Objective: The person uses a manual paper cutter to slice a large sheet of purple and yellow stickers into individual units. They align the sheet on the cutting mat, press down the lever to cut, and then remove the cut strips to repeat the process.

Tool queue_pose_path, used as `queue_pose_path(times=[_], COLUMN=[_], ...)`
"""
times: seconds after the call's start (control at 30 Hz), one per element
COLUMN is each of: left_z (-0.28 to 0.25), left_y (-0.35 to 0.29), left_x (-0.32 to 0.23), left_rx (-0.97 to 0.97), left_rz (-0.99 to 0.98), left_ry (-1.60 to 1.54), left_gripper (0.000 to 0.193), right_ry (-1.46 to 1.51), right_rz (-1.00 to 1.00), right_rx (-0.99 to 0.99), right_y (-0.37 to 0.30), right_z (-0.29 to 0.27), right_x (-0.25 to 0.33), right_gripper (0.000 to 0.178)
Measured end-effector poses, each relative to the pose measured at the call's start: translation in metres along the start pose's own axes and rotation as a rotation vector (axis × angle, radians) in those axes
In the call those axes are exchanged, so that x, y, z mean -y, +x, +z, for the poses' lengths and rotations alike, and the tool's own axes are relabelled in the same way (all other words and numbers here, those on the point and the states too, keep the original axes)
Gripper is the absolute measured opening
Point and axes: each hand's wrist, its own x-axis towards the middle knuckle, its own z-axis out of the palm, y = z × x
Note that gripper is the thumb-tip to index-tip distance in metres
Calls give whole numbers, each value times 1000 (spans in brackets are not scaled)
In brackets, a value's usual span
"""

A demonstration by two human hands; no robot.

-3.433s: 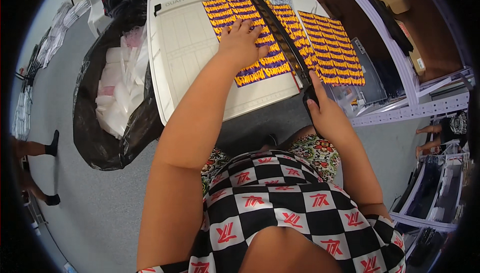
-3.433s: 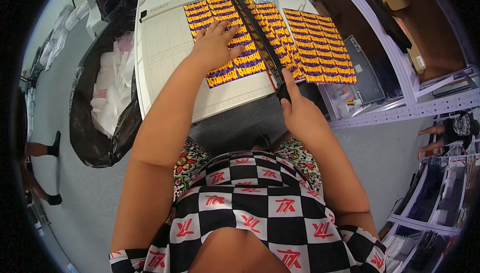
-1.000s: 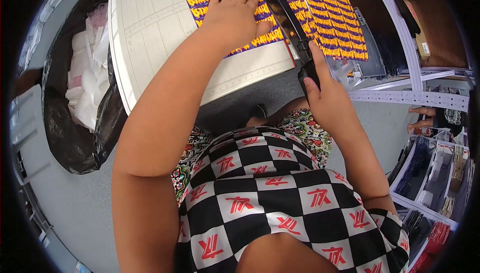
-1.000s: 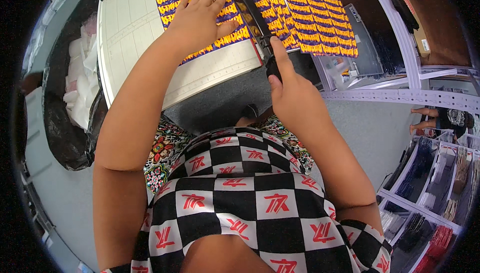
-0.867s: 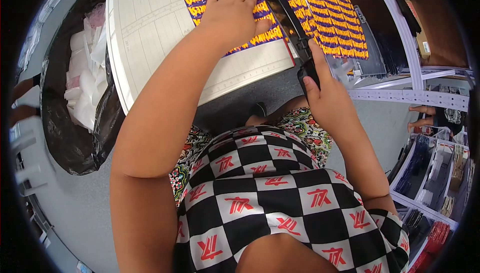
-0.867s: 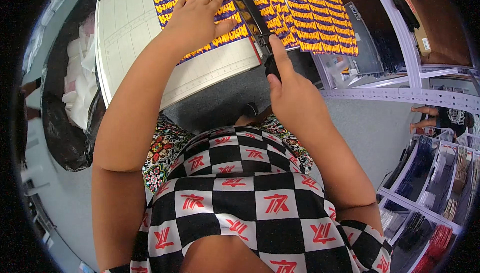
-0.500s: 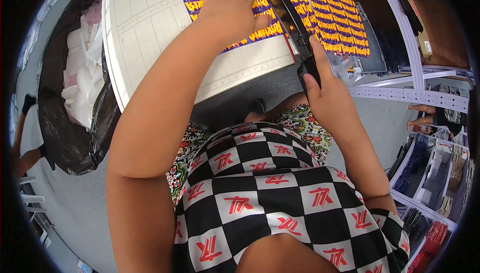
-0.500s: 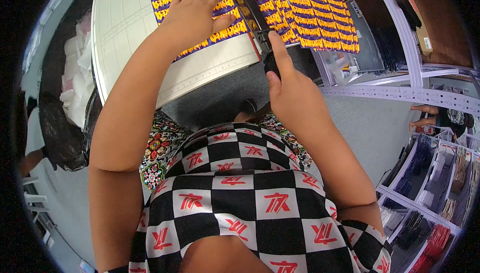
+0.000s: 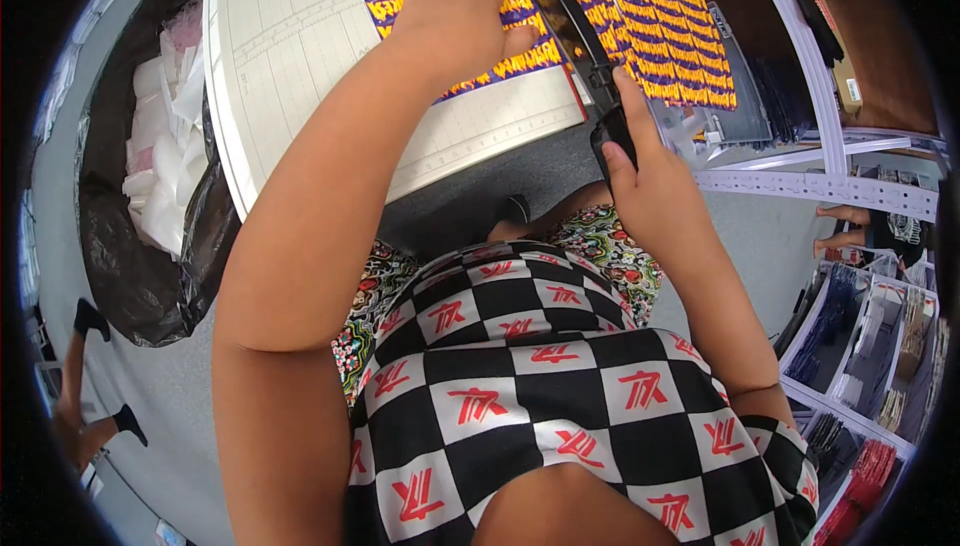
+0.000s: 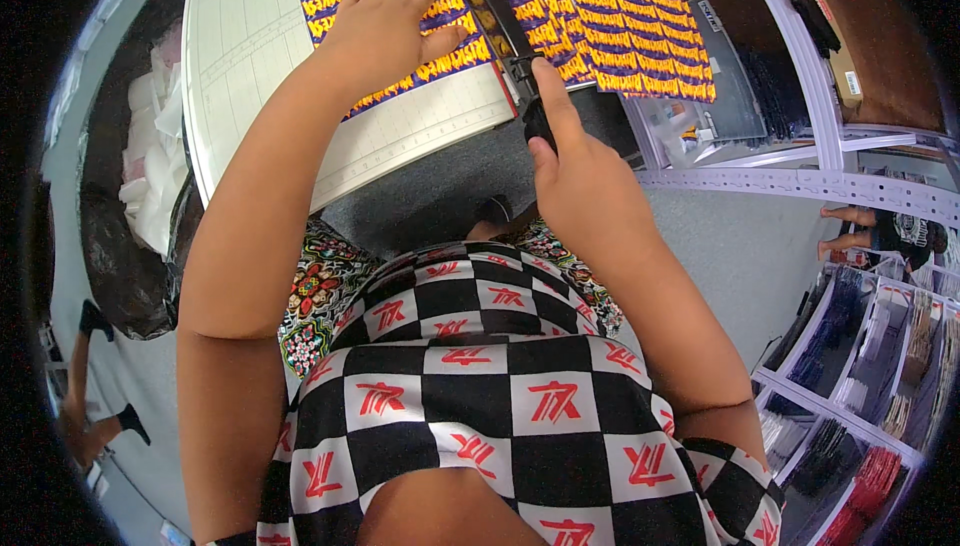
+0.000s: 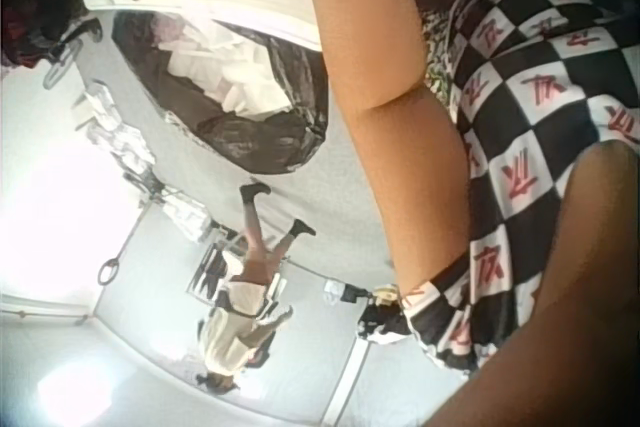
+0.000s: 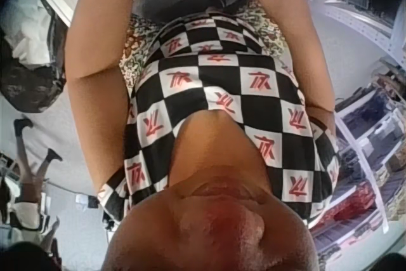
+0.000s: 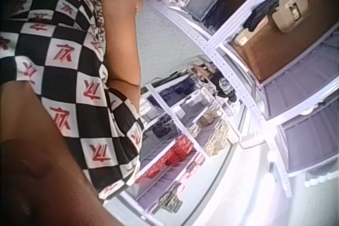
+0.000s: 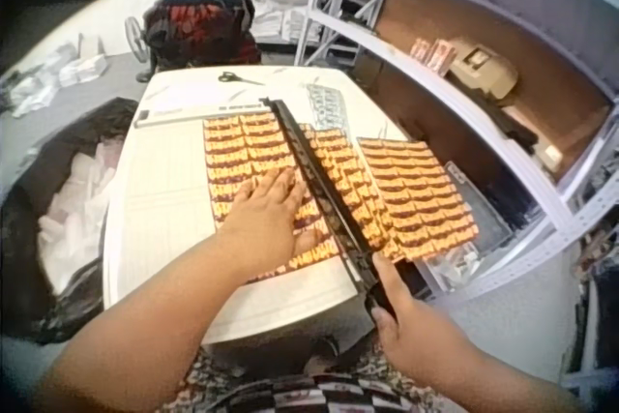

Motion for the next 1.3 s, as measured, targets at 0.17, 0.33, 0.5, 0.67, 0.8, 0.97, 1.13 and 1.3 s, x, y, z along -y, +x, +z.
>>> queue_pose_path(times=[0.17, 0.33, 0.5, 0.67, 0.8, 0.97, 1.13, 1.3], left_z=[12, 13, 13, 15, 15, 4, 1, 6], left_y=[-2, 0, -1, -2, 2, -3, -2, -4], left_x=[1, 4, 2, 3, 5, -2, -6, -3], left_rx=[-67, -106, -118, -68, -151, -47, -28, -43], left_rz=[1, 13, 14, -18, 41, -15, -17, -17], left_ry=[94, 61, 79, 19, 32, 40, 28, 3], left_gripper=[67, 67, 67, 66, 68, 68, 69, 68], right_ry=[-13, -26, -24, 4, -9, -4, 3, -34], right_rz=[18, 53, 78, 44, 78, 64, 101, 39], right_rx=[15, 41, 45, 47, 34, 38, 37, 48], right_y=[-1, 1, -2, -1, 0, 2, -2, 1], right_z=[-1, -6, -4, -5, -4, 0, 10, -38], right_x=[1, 5, 4, 3, 4, 1, -2, 21], right_gripper=[61, 61, 60, 60, 60, 60, 60, 56])
